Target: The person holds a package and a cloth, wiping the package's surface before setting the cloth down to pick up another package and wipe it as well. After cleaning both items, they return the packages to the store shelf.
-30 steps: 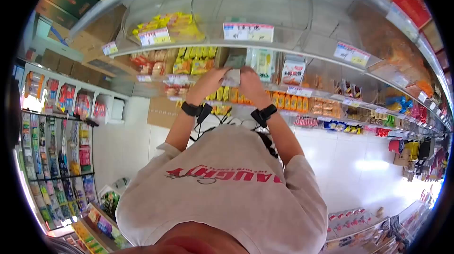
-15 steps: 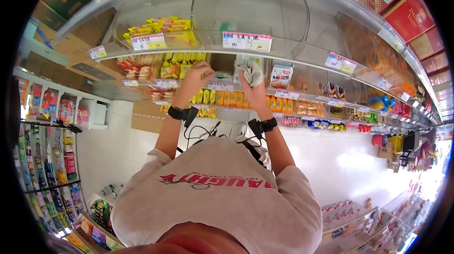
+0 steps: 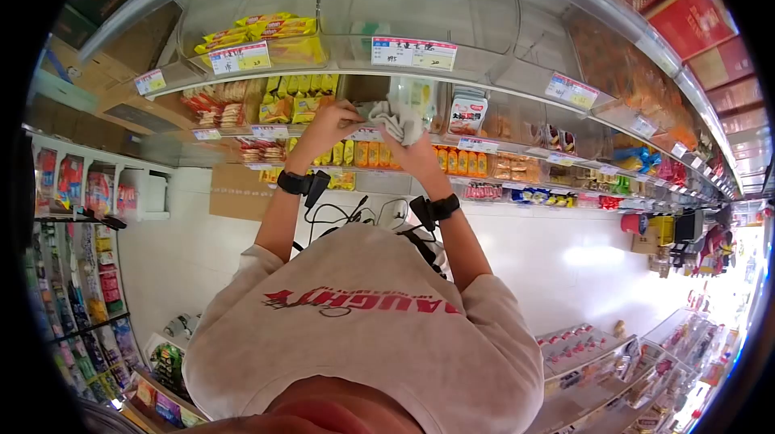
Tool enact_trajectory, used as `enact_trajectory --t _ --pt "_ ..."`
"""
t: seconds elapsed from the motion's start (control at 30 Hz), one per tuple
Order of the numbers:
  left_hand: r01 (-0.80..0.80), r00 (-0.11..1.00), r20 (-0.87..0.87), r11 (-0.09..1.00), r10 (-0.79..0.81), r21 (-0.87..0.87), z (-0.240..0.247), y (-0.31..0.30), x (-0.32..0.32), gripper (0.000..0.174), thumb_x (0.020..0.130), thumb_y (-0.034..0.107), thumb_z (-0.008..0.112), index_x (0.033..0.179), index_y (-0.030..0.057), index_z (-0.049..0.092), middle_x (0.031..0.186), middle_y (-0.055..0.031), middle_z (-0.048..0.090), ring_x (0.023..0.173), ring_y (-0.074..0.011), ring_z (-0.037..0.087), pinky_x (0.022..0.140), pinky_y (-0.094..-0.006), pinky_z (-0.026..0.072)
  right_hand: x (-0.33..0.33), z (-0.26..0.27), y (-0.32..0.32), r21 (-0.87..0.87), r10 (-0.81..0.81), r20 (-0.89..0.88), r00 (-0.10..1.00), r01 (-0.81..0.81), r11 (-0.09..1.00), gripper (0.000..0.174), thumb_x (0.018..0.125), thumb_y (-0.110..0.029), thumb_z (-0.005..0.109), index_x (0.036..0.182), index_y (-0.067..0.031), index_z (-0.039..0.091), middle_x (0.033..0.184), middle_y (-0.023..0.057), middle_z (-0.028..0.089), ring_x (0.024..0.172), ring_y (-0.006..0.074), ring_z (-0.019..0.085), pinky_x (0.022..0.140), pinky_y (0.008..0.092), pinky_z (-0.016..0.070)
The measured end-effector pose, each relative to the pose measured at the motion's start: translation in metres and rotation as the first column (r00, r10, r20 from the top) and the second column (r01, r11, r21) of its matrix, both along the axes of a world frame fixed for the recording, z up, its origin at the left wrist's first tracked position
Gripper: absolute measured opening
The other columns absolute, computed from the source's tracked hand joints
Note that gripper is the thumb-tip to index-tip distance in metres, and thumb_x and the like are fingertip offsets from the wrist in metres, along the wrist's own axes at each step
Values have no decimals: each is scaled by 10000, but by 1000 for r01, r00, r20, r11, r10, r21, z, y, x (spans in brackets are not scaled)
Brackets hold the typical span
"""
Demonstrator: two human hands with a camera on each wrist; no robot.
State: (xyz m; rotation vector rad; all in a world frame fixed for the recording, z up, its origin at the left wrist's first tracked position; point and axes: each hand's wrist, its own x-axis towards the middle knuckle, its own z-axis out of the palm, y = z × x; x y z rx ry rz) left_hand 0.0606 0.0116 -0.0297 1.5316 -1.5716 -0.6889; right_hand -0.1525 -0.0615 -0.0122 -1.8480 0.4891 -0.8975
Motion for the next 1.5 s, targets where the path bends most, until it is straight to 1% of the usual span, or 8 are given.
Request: enact_trajectory --t 0.4,0.63,0.77,0.87,1.17,1.27,1.37,1.5 --pt "-126 988 48 942 148 -311 55 13 -22 218 897 -40 657 1098 7 727 1034 -97 684 895 -223 662 754 -296 520 -8 12 4 -247 -216 31 976 216 945 408 915 -70 683 1294 3 549 1223 150 622 963 261 639 867 328 505" --pt "-117 988 17 825 151 -553 93 37 -53 182 871 -27 696 1049 -4 724 1006 -107 682 900 -211 650 726 -308 511 -1 14 21 -64 -95 26 995 97 993 406 904 -75 707 1279 -3 566 1099 123 641 932 208 627 830 312 507" --pt "-477 831 -449 836 329 -271 103 56 -61 127 888 43 726 1004 -8 716 945 -75 697 832 -124 643 700 -263 496 15 39 47 3 -269 124 955 270 963 323 935 -91 693 1221 -8 570 1010 49 629 894 123 584 772 271 492" --pt "-345 864 -423 933 275 -99 56 77 -39 111 937 82 696 899 -15 657 829 -12 632 706 -57 567 629 -221 427 25 72 60 81 -282 182 942 271 959 306 953 -114 690 1201 -14 543 992 -1 587 865 60 535 703 224 462" --pt "-737 610 -547 664 574 -125 31 122 -36 168 974 107 664 850 18 593 733 33 490 627 -21 390 550 -218 312 54 25 130 415 16 -22 1000 -5 910 198 968 -114 670 1094 -50 531 976 -18 549 856 44 509 684 220 444" --pt "-641 604 -583 766 543 49 5 133 -35 120 977 123 660 984 13 614 785 6 535 655 -44 461 579 -227 385 54 22 132 298 -18 -32 999 26 954 153 955 -82 677 1044 -37 561 958 -17 560 877 58 521 703 226 446" --pt "-760 648 -303 575 698 -302 9 127 -45 261 980 133 657 1197 5 592 968 -37 617 817 -77 585 663 -227 481 37 0 122 111 -131 -124 984 145 983 247 934 -72 693 1148 -11 586 1013 30 614 949 124 573 791 275 478" --pt "-510 737 -577 849 351 -136 25 130 -62 464 1041 263 562 1412 2 466 1249 -97 594 1128 -142 573 912 -268 488 23 -11 129 -196 -321 -152 935 289 937 381 897 -43 690 1252 12 564 1088 125 644 1010 242 627 903 364 488"
